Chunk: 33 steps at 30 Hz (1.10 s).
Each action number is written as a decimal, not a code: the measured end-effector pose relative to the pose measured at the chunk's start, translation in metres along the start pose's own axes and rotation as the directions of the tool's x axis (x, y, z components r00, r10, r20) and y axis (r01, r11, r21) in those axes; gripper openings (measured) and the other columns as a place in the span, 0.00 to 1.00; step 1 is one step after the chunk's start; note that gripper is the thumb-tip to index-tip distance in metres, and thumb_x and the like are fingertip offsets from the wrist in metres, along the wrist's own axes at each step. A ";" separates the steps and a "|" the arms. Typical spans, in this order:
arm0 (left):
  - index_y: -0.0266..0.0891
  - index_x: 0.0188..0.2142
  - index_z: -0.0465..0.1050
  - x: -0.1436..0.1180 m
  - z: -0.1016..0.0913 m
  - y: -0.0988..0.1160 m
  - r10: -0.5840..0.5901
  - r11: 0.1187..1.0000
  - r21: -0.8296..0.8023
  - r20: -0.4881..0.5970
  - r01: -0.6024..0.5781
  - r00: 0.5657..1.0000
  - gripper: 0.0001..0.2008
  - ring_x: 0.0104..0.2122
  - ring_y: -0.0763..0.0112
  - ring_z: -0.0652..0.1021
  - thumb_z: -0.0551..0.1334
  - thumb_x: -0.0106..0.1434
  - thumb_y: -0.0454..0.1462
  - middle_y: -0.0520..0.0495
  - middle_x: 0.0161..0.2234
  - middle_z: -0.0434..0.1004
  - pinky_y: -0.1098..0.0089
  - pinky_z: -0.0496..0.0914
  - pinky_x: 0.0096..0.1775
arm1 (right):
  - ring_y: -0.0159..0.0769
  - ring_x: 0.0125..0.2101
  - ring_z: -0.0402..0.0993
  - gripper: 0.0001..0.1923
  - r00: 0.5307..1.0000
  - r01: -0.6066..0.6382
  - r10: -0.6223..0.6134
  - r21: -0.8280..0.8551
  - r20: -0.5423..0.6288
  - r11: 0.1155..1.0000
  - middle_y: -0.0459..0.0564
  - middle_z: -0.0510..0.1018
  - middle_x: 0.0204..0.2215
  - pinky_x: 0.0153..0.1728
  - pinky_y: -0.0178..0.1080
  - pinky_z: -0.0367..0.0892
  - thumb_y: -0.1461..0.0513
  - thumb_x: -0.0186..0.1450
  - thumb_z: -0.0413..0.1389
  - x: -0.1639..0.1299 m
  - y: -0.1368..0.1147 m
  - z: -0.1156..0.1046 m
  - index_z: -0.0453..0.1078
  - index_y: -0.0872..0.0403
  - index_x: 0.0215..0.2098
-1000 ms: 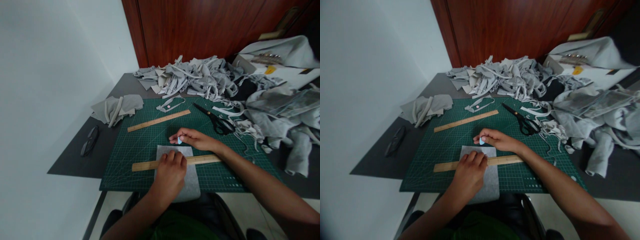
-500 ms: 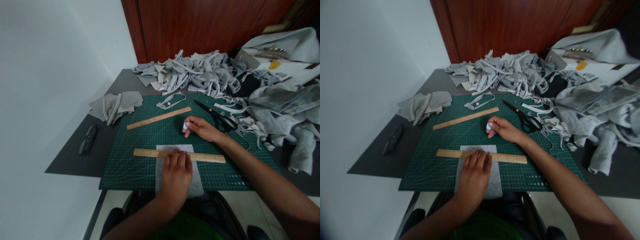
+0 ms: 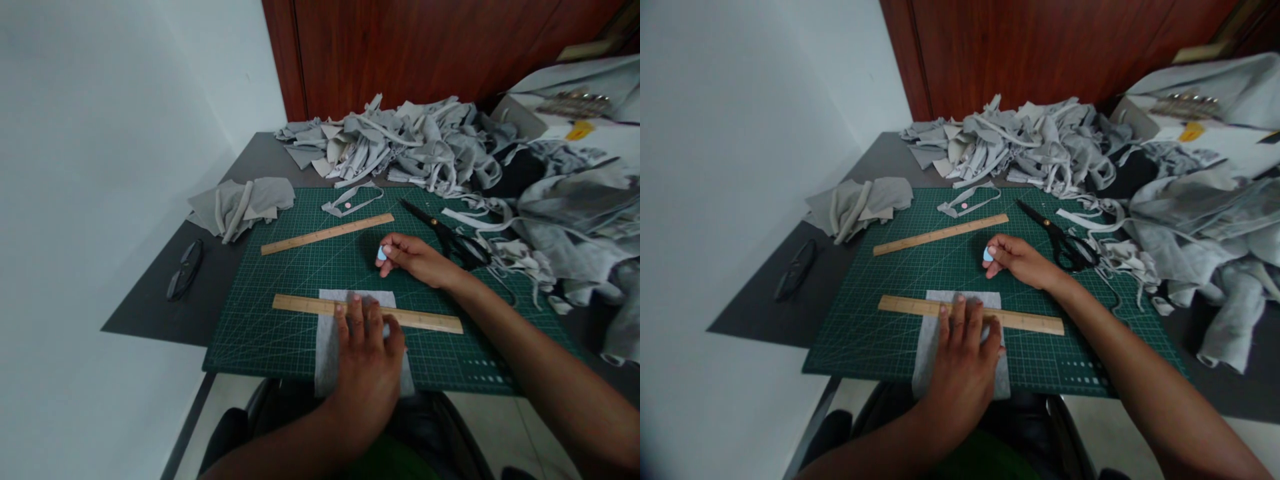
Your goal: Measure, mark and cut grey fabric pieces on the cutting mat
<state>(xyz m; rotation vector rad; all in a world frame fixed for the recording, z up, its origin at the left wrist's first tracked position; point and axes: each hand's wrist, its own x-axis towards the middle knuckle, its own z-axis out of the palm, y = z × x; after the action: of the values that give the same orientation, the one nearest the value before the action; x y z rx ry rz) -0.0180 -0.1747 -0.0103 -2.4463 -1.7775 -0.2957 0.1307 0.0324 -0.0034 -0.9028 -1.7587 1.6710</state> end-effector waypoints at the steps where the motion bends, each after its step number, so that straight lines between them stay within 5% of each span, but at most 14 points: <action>1: 0.36 0.63 0.69 -0.001 0.001 0.001 0.010 1.000 -0.002 -0.005 -0.010 1.000 0.20 0.70 0.32 0.63 0.59 0.75 0.40 0.31 0.67 0.68 0.31 0.64 0.64 | 0.36 0.29 0.83 0.26 1.000 -0.002 0.002 0.000 -0.003 1.000 0.48 0.84 0.34 0.36 0.41 0.79 0.38 0.65 0.64 0.000 -0.001 0.000 0.69 0.51 0.39; 13: 0.38 0.71 0.63 0.000 -0.002 0.001 -0.054 0.995 -0.084 0.029 0.056 0.998 0.34 0.73 0.33 0.55 0.56 0.75 0.55 0.32 0.75 0.55 0.29 0.60 0.64 | 0.36 0.30 0.83 0.25 1.000 0.003 -0.003 -0.036 0.004 0.999 0.48 0.83 0.34 0.36 0.40 0.78 0.39 0.65 0.64 -0.003 -0.006 0.002 0.71 0.51 0.37; 22: 0.32 0.68 0.67 -0.003 0.001 0.006 -0.047 0.999 -0.024 -0.003 0.047 0.999 0.33 0.66 0.44 0.68 0.51 0.77 0.54 0.33 0.65 0.72 0.32 0.59 0.66 | 0.35 0.28 0.82 0.25 0.999 -0.032 0.033 0.071 -0.014 0.997 0.48 0.84 0.33 0.35 0.39 0.78 0.40 0.62 0.68 0.000 -0.005 -0.001 0.73 0.51 0.36; 33: 0.30 0.70 0.64 -0.003 0.000 0.001 0.001 0.997 -0.083 0.061 0.004 0.998 0.34 0.75 0.35 0.50 0.49 0.77 0.52 0.33 0.74 0.56 0.29 0.52 0.68 | 0.32 0.27 0.81 0.23 0.998 -0.056 0.062 0.163 -0.033 0.985 0.46 0.84 0.31 0.33 0.37 0.77 0.43 0.61 0.70 0.001 -0.005 -0.002 0.73 0.51 0.35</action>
<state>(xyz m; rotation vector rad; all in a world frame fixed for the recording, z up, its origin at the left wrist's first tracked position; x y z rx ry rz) -0.0178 -0.1780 -0.0107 -2.5373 -1.8267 -0.3049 0.1310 0.0349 0.0012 -0.9135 -1.5591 1.7941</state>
